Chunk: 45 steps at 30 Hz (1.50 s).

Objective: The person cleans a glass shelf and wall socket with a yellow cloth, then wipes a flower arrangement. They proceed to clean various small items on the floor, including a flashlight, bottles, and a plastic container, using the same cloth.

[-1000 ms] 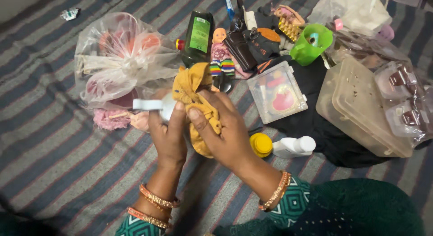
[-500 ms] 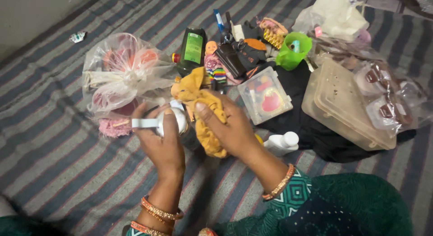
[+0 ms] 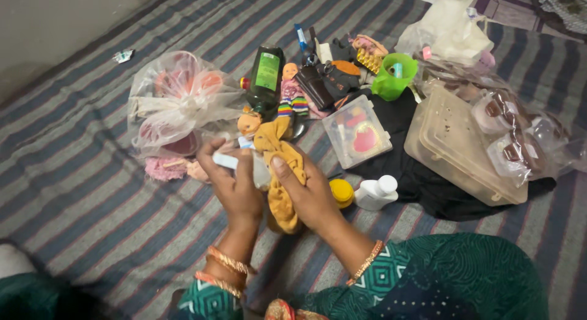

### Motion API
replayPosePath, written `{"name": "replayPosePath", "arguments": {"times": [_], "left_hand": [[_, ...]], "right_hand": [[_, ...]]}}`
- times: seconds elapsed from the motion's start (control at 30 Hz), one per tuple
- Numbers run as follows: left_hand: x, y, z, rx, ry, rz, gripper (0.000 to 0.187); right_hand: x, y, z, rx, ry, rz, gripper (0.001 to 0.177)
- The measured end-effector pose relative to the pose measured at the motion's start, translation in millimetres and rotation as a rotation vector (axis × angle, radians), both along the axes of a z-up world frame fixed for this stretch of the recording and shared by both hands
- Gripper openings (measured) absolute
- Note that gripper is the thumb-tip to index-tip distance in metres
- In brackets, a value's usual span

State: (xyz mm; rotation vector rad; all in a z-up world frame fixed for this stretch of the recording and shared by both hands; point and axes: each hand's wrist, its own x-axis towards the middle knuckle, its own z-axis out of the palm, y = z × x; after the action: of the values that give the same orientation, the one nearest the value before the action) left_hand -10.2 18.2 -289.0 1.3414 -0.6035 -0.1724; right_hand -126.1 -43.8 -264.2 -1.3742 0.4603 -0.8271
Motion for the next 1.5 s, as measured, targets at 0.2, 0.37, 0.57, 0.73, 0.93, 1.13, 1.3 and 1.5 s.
{"name": "replayPosePath", "arguments": {"times": [0.2, 0.37, 0.57, 0.73, 0.93, 1.13, 1.3, 1.5], "left_hand": [[35, 19, -2, -0.176, -0.001, 0.069, 0.029], [56, 34, -6, -0.013, -0.074, 0.156, 0.040], [46, 46, 6, 0.246, -0.419, 0.394, 0.055], [31, 42, 44, 0.592, -0.950, 0.535, 0.041], [10, 27, 67, 0.417, -1.062, 0.277, 0.025], [-31, -2, 56, 0.268, -0.765, -0.099, 0.048], [-63, -23, 37, 0.331, -0.563, -0.475, 0.087], [-93, -38, -12, 0.565, -0.571, -0.595, 0.112]], "right_hand": [[20, 22, 6, 0.145, -0.017, 0.032, 0.049], [42, 34, -8, -0.109, 0.060, -0.004, 0.050], [44, 37, -23, -0.207, 0.161, -0.014, 0.053], [38, 34, -17, -0.064, 0.129, 0.024, 0.052], [20, 13, -3, 0.053, 0.047, 0.041, 0.048], [-26, -32, 14, 0.088, 0.136, -0.043, 0.046], [-74, -58, 14, -0.631, 0.416, -0.389, 0.040], [-85, -74, 5, -0.464, 0.914, -0.361, 0.046]]}}
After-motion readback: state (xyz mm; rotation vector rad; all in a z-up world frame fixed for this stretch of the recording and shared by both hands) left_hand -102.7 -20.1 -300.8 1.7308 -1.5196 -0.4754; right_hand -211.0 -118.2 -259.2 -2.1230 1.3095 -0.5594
